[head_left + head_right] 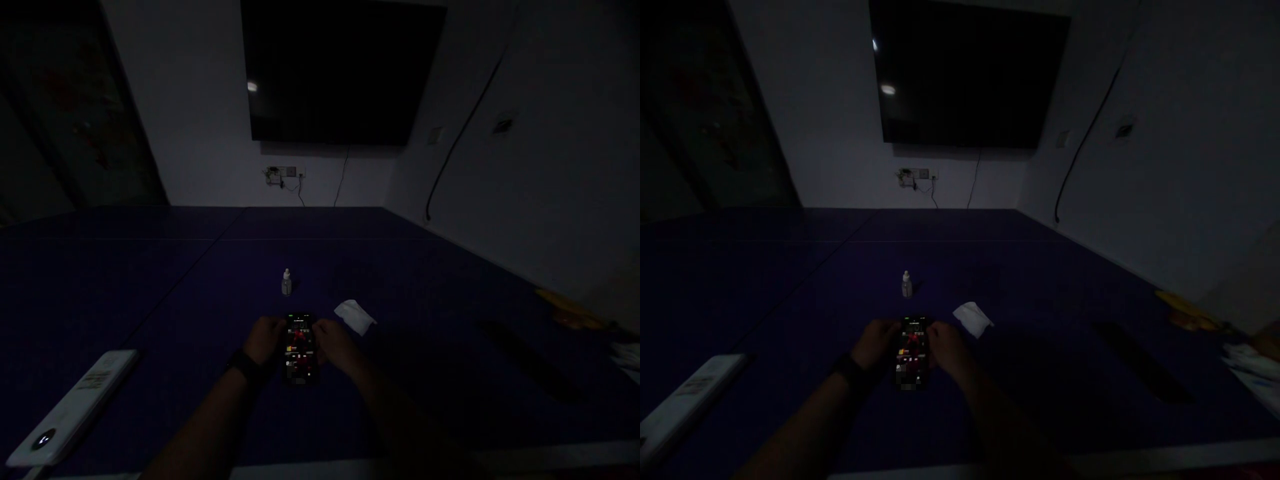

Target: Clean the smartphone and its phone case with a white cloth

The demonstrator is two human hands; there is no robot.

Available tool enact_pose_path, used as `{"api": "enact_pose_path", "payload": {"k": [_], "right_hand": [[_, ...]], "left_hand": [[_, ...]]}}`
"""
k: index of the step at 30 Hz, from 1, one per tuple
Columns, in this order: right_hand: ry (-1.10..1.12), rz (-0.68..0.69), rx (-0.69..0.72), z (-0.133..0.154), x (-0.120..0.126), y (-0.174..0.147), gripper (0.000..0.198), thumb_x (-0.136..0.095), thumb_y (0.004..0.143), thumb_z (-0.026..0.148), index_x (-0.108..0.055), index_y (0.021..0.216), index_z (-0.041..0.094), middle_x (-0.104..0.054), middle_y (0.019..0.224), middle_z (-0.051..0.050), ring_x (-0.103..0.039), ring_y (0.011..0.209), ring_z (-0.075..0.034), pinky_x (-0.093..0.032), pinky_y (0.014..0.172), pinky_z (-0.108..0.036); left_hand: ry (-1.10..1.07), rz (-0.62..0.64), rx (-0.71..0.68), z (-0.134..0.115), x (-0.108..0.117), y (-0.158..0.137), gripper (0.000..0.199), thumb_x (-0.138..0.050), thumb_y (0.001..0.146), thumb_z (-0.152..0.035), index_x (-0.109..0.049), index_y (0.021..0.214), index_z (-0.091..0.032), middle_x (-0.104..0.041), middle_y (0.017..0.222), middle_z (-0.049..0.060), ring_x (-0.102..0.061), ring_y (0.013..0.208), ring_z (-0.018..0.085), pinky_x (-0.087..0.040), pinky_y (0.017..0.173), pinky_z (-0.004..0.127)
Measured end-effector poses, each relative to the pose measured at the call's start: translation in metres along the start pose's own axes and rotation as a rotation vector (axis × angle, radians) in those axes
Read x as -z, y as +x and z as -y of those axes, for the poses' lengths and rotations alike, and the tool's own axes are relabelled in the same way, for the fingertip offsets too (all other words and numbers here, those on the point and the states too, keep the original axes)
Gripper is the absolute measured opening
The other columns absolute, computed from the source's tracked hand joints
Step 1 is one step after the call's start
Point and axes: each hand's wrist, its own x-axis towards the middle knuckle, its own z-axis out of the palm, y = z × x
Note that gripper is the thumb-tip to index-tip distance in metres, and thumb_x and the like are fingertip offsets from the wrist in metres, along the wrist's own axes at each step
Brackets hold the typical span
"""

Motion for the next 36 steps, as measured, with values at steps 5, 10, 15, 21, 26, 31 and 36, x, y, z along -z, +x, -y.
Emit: {"api": "enact_pose_path", "payload": {"k": [5, 10, 15, 21, 26, 31, 36], "right_hand": [[-0.129, -0.032, -0.004, -0.006, 0.002, 0.004, 0.023, -0.062, 0.089, 0.031, -0.060, 0.069, 0.020, -0.058, 0.044, 0.005, -0.056, 0.033, -0.011, -0.044, 0.035, -0.019], [-0.300, -0.082, 0.002, -0.003, -0.003, 0.000, 0.024, -0.064, 0.088, 0.034, -0.061, 0.068, 0.022, -0.053, 0.039, 0.005, -0.052, 0.029, -0.013, -0.042, 0.036, -0.023], [-0.541, -0.205, 0.094, 0.016, 0.017, 0.001, 0.022, -0.067, 0.086, 0.036, -0.065, 0.068, 0.023, -0.063, 0.051, -0.002, -0.065, 0.049, -0.020, -0.050, 0.057, -0.032], [-0.813, -0.499, 0.111, 0.035, 0.098, 0.014, 0.029, -0.053, 0.095, 0.035, -0.070, 0.109, 0.015, -0.065, 0.122, -0.023, -0.055, 0.125, -0.035, -0.038, 0.103, -0.048], [-0.946, -0.491, -0.049, 0.022, 0.121, 0.026, 0.035, -0.061, 0.094, 0.041, -0.069, 0.108, 0.010, -0.062, 0.123, -0.024, -0.053, 0.123, -0.037, -0.041, 0.103, -0.053], [-0.956, -0.360, -0.050, 0.017, 0.117, 0.037, 0.029, -0.062, 0.098, 0.037, -0.063, 0.121, 0.018, -0.063, 0.126, -0.009, -0.063, 0.108, -0.024, -0.054, 0.093, -0.046], [-0.855, -0.169, 0.116, 0.032, 0.105, 0.053, 0.020, -0.060, 0.100, 0.031, -0.064, 0.112, 0.016, -0.067, 0.108, -0.006, -0.066, 0.093, -0.019, -0.056, 0.082, -0.037]], "left_hand": [[0.223, -0.037, 0.007, -0.001, 0.003, 0.001, 0.028, -0.064, 0.098, -0.033, -0.062, 0.123, -0.021, -0.063, 0.126, 0.009, -0.065, 0.108, 0.024, -0.057, 0.089, 0.041], [0.380, -0.040, 0.011, -0.005, 0.000, -0.001, 0.028, -0.064, 0.098, -0.034, -0.062, 0.123, -0.021, -0.063, 0.126, 0.009, -0.065, 0.108, 0.024, -0.057, 0.089, 0.042], [0.490, -0.017, 0.009, -0.012, 0.002, -0.004, 0.030, -0.064, 0.098, -0.034, -0.061, 0.124, -0.019, -0.063, 0.125, 0.009, -0.066, 0.106, 0.024, -0.057, 0.088, 0.042], [0.605, -0.047, -0.063, -0.027, 0.002, -0.008, 0.027, -0.063, 0.099, -0.035, -0.063, 0.121, -0.019, -0.064, 0.123, 0.009, -0.066, 0.105, 0.023, -0.057, 0.089, 0.042], [0.658, -0.114, -0.168, -0.046, -0.009, 0.000, 0.034, -0.063, 0.099, -0.035, -0.059, 0.128, -0.018, -0.063, 0.127, 0.010, -0.065, 0.109, 0.026, -0.054, 0.095, 0.048], [0.608, -0.200, -0.247, -0.044, 0.003, 0.012, 0.041, -0.063, 0.099, -0.033, -0.054, 0.137, -0.019, -0.062, 0.129, 0.011, -0.065, 0.109, 0.026, -0.054, 0.096, 0.048], [0.517, -0.330, -0.232, -0.012, 0.027, 0.022, 0.033, -0.061, 0.100, -0.035, -0.058, 0.128, -0.017, -0.064, 0.122, 0.009, -0.067, 0.103, 0.024, -0.057, 0.088, 0.044]]}}
